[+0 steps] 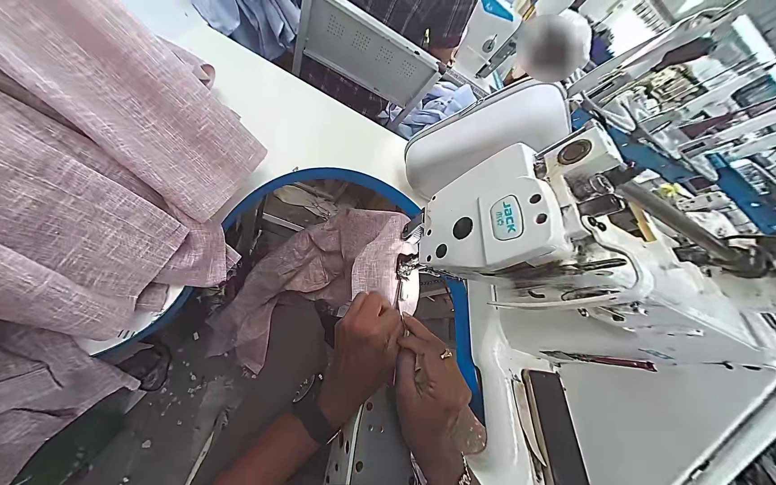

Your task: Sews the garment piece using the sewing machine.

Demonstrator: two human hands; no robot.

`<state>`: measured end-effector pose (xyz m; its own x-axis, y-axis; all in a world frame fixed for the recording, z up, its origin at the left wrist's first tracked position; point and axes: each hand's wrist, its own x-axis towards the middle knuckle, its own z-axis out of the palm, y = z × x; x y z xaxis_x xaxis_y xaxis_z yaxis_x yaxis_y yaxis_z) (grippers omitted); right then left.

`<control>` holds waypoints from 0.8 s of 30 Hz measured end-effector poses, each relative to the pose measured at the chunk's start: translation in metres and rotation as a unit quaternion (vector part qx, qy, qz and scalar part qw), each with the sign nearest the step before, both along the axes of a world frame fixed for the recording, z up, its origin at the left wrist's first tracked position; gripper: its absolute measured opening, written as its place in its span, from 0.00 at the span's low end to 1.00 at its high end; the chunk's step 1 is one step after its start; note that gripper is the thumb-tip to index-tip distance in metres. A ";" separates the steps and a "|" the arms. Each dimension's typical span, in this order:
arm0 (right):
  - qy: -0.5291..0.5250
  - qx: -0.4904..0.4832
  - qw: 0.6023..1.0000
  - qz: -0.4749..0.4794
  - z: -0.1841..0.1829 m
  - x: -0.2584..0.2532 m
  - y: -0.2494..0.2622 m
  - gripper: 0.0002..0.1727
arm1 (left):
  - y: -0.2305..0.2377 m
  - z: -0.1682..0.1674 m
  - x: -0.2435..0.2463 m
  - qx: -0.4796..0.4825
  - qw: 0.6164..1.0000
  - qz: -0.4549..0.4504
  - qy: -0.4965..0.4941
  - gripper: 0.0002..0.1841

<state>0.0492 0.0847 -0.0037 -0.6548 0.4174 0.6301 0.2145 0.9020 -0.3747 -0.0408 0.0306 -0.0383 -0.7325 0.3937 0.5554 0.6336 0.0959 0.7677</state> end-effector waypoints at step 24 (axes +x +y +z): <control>-0.111 0.122 0.984 0.063 -0.012 -0.008 -0.006 0.19 | 0.120 -0.033 -0.123 -0.005 0.842 -0.106 -0.529 0.20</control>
<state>0.0416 0.0791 -0.0152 -0.8241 0.1774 0.5380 0.1470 0.9841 -0.0995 -0.1639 0.1504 -0.0716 -0.7282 0.5781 -0.3681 -0.4011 0.0759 0.9129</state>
